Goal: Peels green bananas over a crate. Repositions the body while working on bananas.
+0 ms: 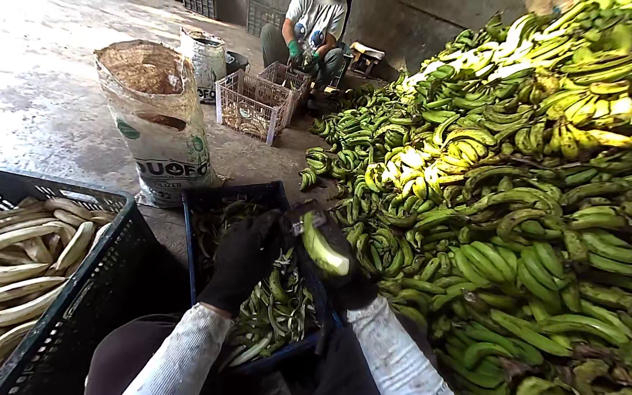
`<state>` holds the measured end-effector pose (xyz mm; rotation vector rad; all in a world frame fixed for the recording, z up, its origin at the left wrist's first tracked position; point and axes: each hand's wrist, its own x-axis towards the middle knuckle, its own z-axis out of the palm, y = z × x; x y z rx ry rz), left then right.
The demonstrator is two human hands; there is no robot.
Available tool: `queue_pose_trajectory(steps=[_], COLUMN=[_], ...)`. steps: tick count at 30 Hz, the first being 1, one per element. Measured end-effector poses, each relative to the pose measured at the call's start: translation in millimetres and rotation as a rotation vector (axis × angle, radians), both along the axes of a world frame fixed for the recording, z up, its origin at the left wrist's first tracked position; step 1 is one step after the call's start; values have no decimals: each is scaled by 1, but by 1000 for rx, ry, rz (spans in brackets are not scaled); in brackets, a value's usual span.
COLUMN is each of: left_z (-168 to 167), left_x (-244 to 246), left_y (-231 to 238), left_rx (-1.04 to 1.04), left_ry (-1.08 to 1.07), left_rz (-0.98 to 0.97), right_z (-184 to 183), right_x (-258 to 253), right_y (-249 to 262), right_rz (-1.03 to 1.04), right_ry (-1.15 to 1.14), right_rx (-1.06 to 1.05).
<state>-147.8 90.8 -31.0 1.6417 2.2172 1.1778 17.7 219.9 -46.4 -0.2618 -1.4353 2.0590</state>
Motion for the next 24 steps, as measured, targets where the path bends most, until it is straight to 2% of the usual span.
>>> queue_pose_trajectory(steps=[2, 4, 7, 9, 12, 15, 17, 18, 21, 22, 24], left_z=[1, 4, 9, 8, 3, 4, 5, 5, 9, 9, 10], left_x=[-15, -23, -8, 16, 49, 63, 56, 47, 12, 0, -22], left_y=[4, 1, -8, -13, -19, -23, -21, -18, -7, -3, 2], left_rx=[26, 33, 57, 81, 141, 188, 194, 188, 94, 45, -54], left_ry=[-51, -211, -418, -491, -479, -377, -263, -187, 20, 49, 4], left_rz=[130, 183, 43, -90, -146, -91, -75, -63, 10, 46, 120], right_z=[6, 8, 9, 23, 44, 59, 61, 56, 27, 24, 25], right_x=[-3, -2, -4, -12, -24, -31, -29, -25, -8, -5, 1], right_y=[-11, -13, 0, 5, 7, 4, 2, 1, 2, 0, -9], right_rz=[78, 21, -318, -579, -889, -1055, -995, -887, -274, -93, 63], right_ry=[-88, -91, -47, -30, 46, 91, 58, 21, 16, 3, -65], right_rx=[-113, -86, 95, 148, 201, 242, 242, 250, 313, 274, 218])
